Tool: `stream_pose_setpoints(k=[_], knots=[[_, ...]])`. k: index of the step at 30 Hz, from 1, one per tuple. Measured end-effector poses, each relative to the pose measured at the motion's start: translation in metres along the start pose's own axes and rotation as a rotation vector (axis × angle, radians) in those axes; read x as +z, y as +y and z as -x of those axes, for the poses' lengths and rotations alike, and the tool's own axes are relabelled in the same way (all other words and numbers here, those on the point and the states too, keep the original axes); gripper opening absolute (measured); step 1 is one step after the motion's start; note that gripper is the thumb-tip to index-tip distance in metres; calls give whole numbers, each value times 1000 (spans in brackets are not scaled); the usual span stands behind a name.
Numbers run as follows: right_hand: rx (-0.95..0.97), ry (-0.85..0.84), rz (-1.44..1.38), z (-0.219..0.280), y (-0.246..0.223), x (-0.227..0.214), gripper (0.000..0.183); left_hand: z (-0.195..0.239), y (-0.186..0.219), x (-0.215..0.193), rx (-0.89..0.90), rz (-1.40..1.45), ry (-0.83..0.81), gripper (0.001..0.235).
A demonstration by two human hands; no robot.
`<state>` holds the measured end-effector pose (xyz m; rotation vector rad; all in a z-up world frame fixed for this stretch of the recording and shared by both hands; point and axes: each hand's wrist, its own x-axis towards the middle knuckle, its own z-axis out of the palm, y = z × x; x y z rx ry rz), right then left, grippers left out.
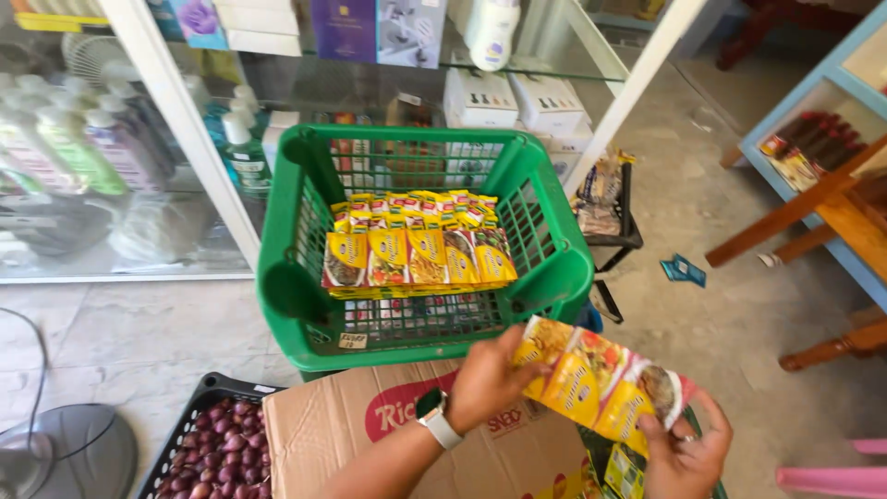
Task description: The person organizes small yellow snack packets by transferring them from a lower green basket to a larger green basket placed on a cardboard box. They arrange the packets in neat rows within the larger basket.
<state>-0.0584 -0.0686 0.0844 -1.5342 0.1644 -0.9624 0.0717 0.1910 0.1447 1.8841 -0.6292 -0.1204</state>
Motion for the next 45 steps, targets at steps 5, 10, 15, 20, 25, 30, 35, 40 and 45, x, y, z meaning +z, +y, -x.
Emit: stream_pose_setpoints(k=[5, 10, 15, 20, 25, 30, 35, 40, 45], knots=[[-246, -161, 294, -46, 6, 97, 27, -38, -23, -65, 226, 62, 428, 84], [-383, -387, 567, -100, -27, 213, 26, -69, -51, -121, -91, -202, 506, 104], [-411, -508, 864, -129, 40, 264, 39, -97, -107, -125, -216, -475, 453, 89], [-332, -555, 1089, -123, 35, 283, 39, -107, -126, -122, -242, -594, 362, 73], [-452, -711, 1182, -106, 55, 300, 47, -105, -120, -119, -289, -640, 326, 64], [-162, -1118, 1246, -103, 94, 310, 73, -107, -124, -118, -309, -647, 384, 60], [-106, -1139, 1282, -105, 79, 315, 72, -100, -82, -124, -362, -776, 264, 52], [-127, -1134, 1281, -109, 96, 316, 70, -121, -139, -100, -27, -992, 139, 52], [-79, -1165, 1246, -116, 105, 316, 67, -121, -147, -99, -174, -890, -23, 72]])
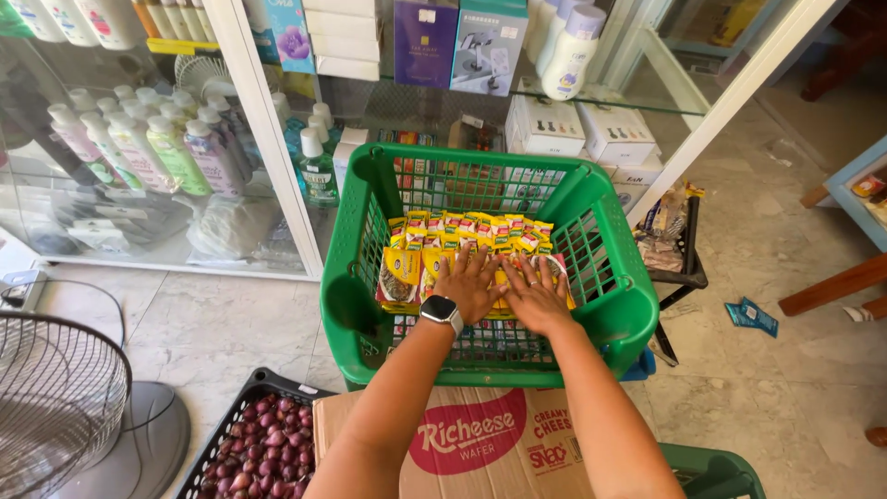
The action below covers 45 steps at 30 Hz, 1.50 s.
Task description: The person organizes small yellow snack packets by transferring them from a lower green basket to a larger green basket placed on a cardboard box. They arrange the packets in neat rows within the larger basket.
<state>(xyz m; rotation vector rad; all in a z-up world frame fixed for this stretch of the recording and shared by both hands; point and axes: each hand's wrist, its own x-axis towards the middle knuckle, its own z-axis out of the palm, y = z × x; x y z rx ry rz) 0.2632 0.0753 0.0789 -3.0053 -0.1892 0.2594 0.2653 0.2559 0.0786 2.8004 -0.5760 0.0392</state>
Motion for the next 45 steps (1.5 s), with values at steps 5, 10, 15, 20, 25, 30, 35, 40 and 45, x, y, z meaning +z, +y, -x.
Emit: stream_pose_setpoints(k=[5, 10, 15, 20, 25, 30, 35, 40, 45], knots=[[-46, 39, -111, -21, 28, 26, 61, 5, 2, -17, 6, -15, -82, 78], [-60, 67, -242, -18, 30, 25, 57, 5, 1, -9, 19, -41, -61, 79], [-153, 273, -800, -6, 42, 16, 52, 4, 3, -16, 4, -40, -84, 78], [-355, 329, -1330, 148, 45, -40, 73, 30, 46, -50, 105, 95, 378, 78], [-99, 502, -1616, 287, 115, 28, 92, 91, 145, -80, 547, 502, 708, 58], [836, 781, -1519, 377, 178, 134, 85, 132, 249, 10, 1074, 655, 260, 21], [1030, 780, -1527, 456, 223, 232, 77, 153, 316, 134, 1108, 568, -98, 19], [1223, 690, -1553, 487, 240, 332, 59, 161, 302, 206, 1012, 576, -323, 19], [1339, 636, -1342, 511, 238, 448, 42, 157, 285, 217, 717, 608, -481, 19]])
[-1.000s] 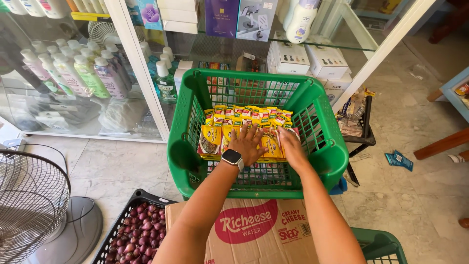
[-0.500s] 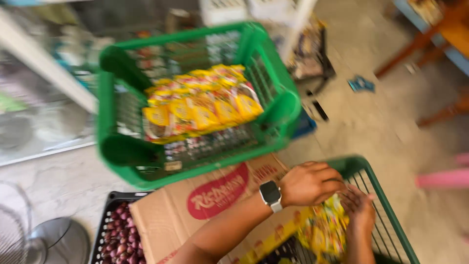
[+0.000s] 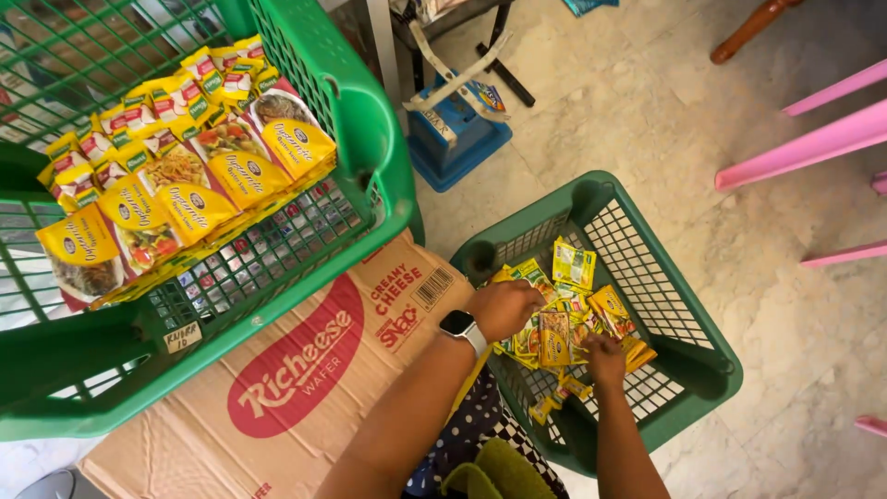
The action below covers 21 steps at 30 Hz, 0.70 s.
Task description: The person organizes small yellow snack packets by transferring them from a lower green basket to a larger green basket placed on a cardboard box. They arrange the packets in neat rows within the larger basket.
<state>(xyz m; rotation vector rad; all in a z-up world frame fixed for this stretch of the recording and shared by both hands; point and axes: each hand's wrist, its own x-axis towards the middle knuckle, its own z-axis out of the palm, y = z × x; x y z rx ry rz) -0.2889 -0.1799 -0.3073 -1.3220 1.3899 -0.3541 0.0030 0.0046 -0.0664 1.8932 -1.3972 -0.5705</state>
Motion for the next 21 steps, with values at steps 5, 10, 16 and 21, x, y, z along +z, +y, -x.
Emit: stream_pose_setpoints(k=[5, 10, 16, 21], knots=[[-170, 41, 546, 33, -26, 36, 61, -2, 1, -1, -85, -39, -56, 19], [-180, 104, 967, 75, -94, 74, 90, -3, -1, 1, -102, -140, -145, 17], [-18, 63, 1000, 75, -97, 75, 76, -5, -5, 4, -122, -96, -168, 18], [5, 70, 234, 32, -33, 62, 33, -3, -4, 3, -138, -166, -230, 20]])
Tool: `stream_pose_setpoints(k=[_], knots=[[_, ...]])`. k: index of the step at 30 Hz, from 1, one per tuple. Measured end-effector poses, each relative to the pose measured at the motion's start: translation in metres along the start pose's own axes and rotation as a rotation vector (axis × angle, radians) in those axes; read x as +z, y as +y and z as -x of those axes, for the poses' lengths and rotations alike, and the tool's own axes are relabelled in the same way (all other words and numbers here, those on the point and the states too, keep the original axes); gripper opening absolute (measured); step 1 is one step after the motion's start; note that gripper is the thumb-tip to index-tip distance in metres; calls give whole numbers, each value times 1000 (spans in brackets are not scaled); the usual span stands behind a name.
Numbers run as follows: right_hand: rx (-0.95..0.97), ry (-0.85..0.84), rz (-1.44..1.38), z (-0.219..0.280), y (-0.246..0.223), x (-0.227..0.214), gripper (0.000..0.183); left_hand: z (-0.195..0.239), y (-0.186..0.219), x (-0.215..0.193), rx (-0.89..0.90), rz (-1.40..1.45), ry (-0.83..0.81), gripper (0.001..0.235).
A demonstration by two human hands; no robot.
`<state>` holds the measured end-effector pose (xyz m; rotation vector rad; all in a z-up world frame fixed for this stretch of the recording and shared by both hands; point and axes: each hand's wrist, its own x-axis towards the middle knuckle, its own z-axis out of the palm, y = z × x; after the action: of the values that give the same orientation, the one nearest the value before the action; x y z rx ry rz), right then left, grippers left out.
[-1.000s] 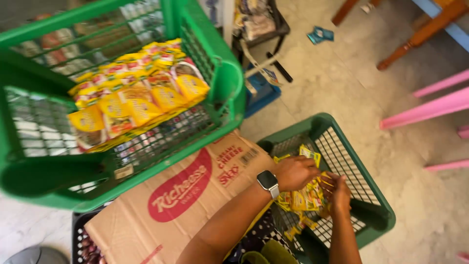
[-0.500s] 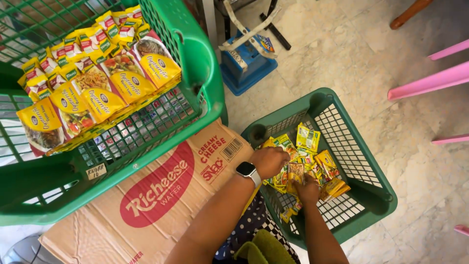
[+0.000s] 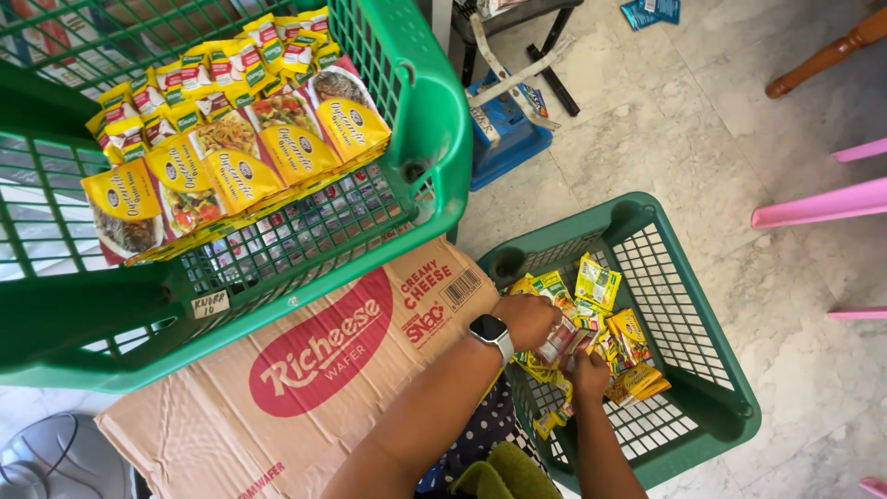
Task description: The person organizes small yellow snack packets by transferring them from a lower green basket to a larger green basket placed on a cardboard box. They arrange the packets in neat rows within the larger basket.
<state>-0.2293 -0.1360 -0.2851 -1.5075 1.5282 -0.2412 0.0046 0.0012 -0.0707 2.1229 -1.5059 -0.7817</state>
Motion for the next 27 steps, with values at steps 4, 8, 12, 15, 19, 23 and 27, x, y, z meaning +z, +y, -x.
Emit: stream_pose_setpoints(k=[4, 8, 12, 15, 19, 23, 27], knots=[[-59, -84, -362, 31, -56, -7, 20, 0, 0, 2, 5, 17, 18, 22], [-429, -72, -389, 77, -134, -14, 15, 4, 17, -14, 18, 275, 152, 45], [-914, -10, -141, 140, -225, -25, 21, 1, 36, -28, -112, 658, 333, 60], [-1068, -53, -55, 165, -265, -33, 33, 1, 37, -39, -262, 773, 448, 52], [-1190, 80, -36, 145, -259, -43, 14, 24, 27, -69, -111, 825, 544, 45], [-600, -532, -753, 156, -291, -51, 29, 68, 30, -120, 264, 1239, 341, 34], [-308, -923, -975, 182, -316, -36, 43, 124, 29, -178, 406, 1244, 259, 32]])
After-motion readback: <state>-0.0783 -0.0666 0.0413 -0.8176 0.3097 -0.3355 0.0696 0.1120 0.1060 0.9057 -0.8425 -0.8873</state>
